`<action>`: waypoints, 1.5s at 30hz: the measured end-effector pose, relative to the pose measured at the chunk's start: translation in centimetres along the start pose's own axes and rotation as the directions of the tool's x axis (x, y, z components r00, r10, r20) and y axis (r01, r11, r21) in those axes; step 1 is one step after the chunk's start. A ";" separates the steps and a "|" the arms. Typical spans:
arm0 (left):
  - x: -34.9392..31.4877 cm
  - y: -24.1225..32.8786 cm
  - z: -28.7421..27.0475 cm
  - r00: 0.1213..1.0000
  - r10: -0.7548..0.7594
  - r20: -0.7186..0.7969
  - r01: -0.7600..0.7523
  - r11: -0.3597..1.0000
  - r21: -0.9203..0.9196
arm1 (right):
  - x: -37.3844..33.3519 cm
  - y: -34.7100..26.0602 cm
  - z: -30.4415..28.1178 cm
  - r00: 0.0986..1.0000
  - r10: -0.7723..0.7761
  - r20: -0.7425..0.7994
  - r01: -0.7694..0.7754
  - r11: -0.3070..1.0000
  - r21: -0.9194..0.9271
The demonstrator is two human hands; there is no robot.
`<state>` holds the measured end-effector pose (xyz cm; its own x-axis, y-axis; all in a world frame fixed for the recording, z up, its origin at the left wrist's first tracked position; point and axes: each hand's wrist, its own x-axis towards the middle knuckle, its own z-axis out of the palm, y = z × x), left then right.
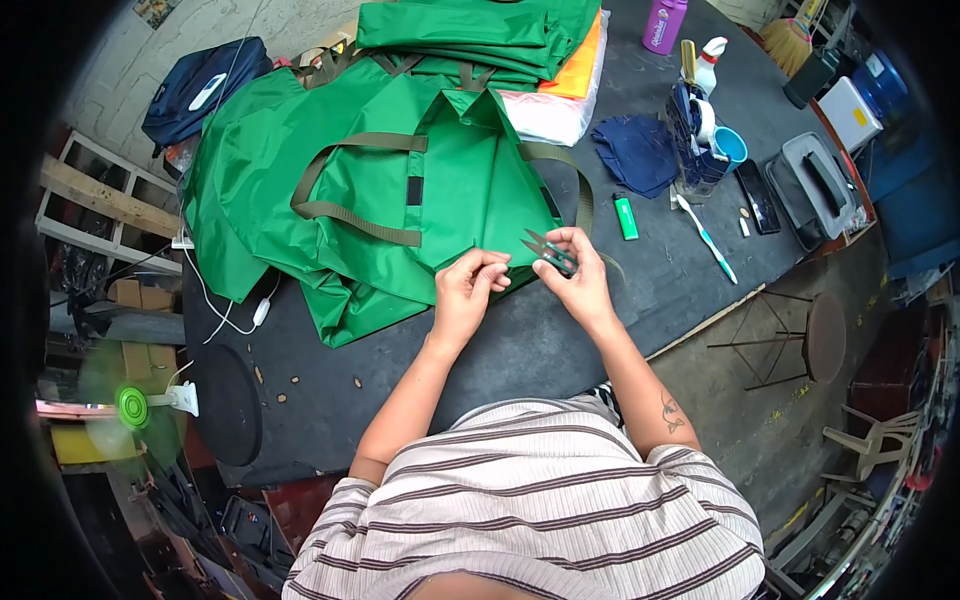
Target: Inspecting green fabric tote bags, cleaning them with a rag, and trimming loose threads with nippers.
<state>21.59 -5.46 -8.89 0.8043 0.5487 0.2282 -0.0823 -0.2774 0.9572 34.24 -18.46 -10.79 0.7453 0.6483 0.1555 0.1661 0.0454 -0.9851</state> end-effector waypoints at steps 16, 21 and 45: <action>0.7 0.0 -0.4 0.998 -0.055 -0.040 0.054 0.998 -0.013 | -0.1 -4.9 0.9 0.964 -0.257 0.067 0.240 0.733 -0.636; 0.6 0.6 -0.2 0.996 -0.052 -0.069 0.049 0.998 -0.036 | 0.4 -3.2 0.2 0.957 -0.288 -0.041 0.225 0.823 -0.522; 7.2 2.2 -3.6 0.938 -0.223 0.267 0.228 0.974 0.010 | 5.1 -4.2 -3.0 0.987 -0.159 -0.034 0.132 0.906 -0.402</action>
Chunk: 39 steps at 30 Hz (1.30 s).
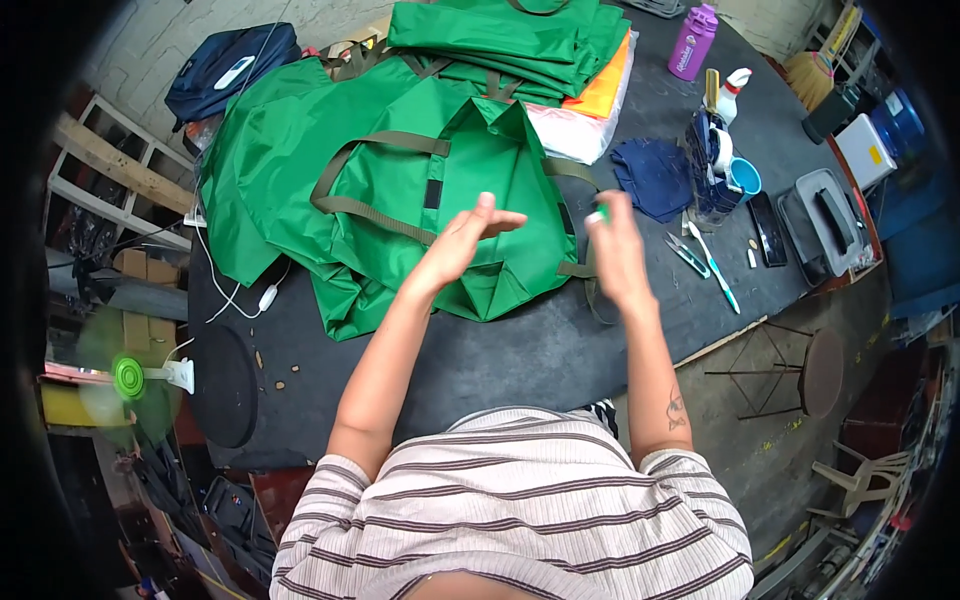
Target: Inspecting green fabric tote bags, cleaning them with a rag, and trimming loose threads with nippers.
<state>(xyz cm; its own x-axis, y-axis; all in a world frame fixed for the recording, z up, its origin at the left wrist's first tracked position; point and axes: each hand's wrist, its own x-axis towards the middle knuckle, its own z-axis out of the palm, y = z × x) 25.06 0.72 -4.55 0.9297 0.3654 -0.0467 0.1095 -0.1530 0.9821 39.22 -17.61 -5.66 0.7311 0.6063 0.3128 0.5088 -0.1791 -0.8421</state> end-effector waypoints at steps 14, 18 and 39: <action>3.0 -2.6 1.5 0.926 -0.188 0.327 0.180 0.982 0.056 | -1.9 -2.8 3.8 0.924 -0.143 0.354 0.170 0.984 -0.048; 3.1 -2.1 1.5 0.913 -0.177 0.367 0.172 0.984 0.048 | -1.8 -3.4 3.1 0.897 -0.166 0.410 0.263 0.945 -0.193; 3.8 -2.7 1.4 0.902 -0.243 0.357 0.215 0.970 0.117 | -2.3 -2.7 4.7 0.932 -0.166 0.321 0.244 0.944 -0.221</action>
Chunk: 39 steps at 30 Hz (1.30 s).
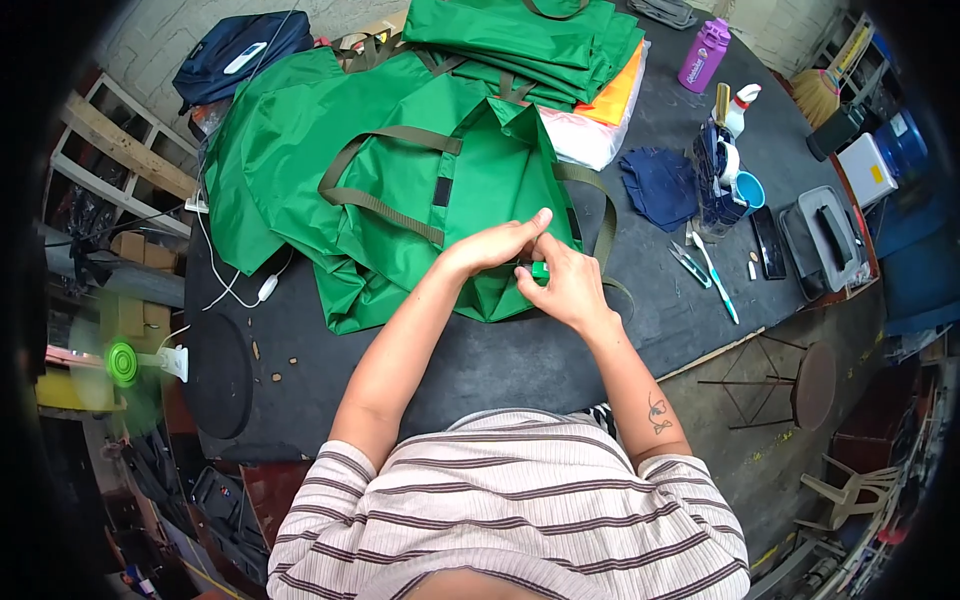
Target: Inspecting green fabric tote bags, cleaning them with a rag, and trimming loose threads with nippers.
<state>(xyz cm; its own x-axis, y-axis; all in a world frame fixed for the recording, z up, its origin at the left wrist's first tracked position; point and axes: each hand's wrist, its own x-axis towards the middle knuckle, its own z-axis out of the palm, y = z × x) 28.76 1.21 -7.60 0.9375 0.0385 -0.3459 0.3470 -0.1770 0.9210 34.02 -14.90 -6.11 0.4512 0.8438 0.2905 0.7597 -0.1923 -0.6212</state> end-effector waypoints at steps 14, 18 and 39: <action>-0.1 0.7 0.4 1.000 -0.012 -0.012 0.013 0.996 0.090 | -0.4 -0.1 0.3 0.997 -0.001 -0.080 0.008 0.996 0.093; 0.0 0.4 0.6 0.999 0.027 -0.019 -0.026 0.998 0.049 | -0.4 -0.2 0.2 0.998 -0.001 -0.066 0.006 0.997 0.075; -3.2 7.0 3.5 0.995 -0.009 0.101 -0.044 0.862 0.505 | -5.9 -0.6 -1.8 0.995 0.063 -0.075 -0.063 0.998 0.001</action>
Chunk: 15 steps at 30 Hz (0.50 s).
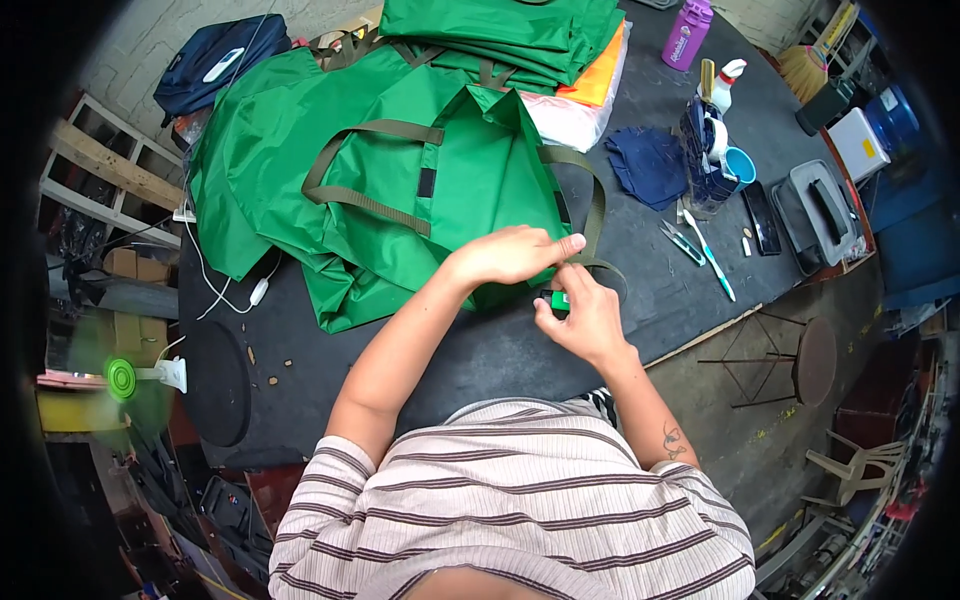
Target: Inspecting green fabric tote bags, cleaning them with a rag, and trimming loose threads with nippers.
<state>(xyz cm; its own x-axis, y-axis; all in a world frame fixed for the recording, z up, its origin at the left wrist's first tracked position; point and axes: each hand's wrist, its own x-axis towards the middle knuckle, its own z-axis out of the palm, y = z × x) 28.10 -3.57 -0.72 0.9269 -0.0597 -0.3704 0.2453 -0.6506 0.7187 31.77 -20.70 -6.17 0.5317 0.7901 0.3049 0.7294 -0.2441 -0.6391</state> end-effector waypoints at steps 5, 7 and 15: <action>0.8 -1.3 1.1 1.000 0.012 0.012 -0.012 1.000 -0.006 | -0.3 -0.1 1.5 0.998 -0.017 -0.061 0.020 0.999 0.043; 0.8 -1.3 1.2 1.000 0.011 0.000 -0.011 1.000 -0.005 | -0.2 -0.1 1.6 0.996 -0.031 -0.080 0.033 0.999 0.028; 0.8 -1.1 1.0 0.999 0.007 0.033 -0.008 1.000 0.023 | 0.2 -0.4 1.1 0.996 -0.037 -0.086 0.035 0.999 -0.026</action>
<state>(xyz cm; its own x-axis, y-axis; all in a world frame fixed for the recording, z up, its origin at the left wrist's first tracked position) 28.25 -3.68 -2.39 0.9190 -0.0893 -0.3841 0.2311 -0.6674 0.7079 31.06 -19.85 -6.61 0.5393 0.7473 0.3883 0.7584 -0.2304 -0.6097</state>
